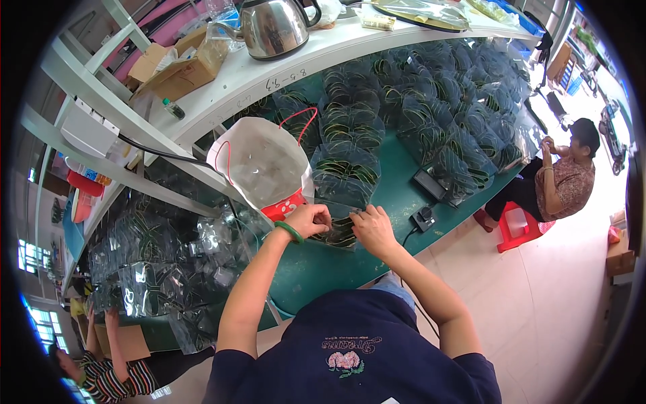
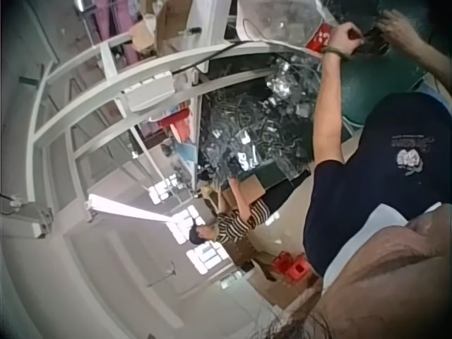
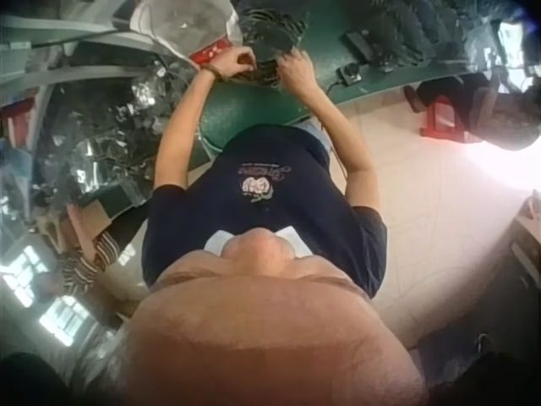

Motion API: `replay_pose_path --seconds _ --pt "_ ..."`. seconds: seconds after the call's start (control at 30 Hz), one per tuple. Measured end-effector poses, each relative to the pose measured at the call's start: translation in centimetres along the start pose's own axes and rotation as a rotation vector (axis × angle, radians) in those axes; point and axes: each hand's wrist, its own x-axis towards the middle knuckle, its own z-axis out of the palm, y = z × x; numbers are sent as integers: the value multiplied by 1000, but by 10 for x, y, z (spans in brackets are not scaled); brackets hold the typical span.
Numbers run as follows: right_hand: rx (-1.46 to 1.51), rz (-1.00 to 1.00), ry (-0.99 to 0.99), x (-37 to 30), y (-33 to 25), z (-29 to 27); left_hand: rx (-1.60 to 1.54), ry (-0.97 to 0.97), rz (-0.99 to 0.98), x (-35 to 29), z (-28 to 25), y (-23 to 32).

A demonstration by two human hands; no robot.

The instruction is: Packing small green leaf-like items into clear plastic bags at a factory workbench.

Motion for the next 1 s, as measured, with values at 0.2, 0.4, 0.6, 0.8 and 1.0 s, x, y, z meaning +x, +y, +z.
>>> replay_pose_path --seconds 0.2,0.4,0.6,0.8,1.0 --pt "63 -12 86 1 -4 -8 200 77 -52 -3 3 -4" --pt "-43 51 77 3 -8 3 101 2 -3 -1 3 -12" --pt "-59 12 73 6 -13 0 240 133 -4 -2 9 -5" --pt "-46 29 60 1 -7 7 429 67 -98 0 16 5" --pt "-28 43 61 0 -7 8 463 258 -82 -11 24 11"
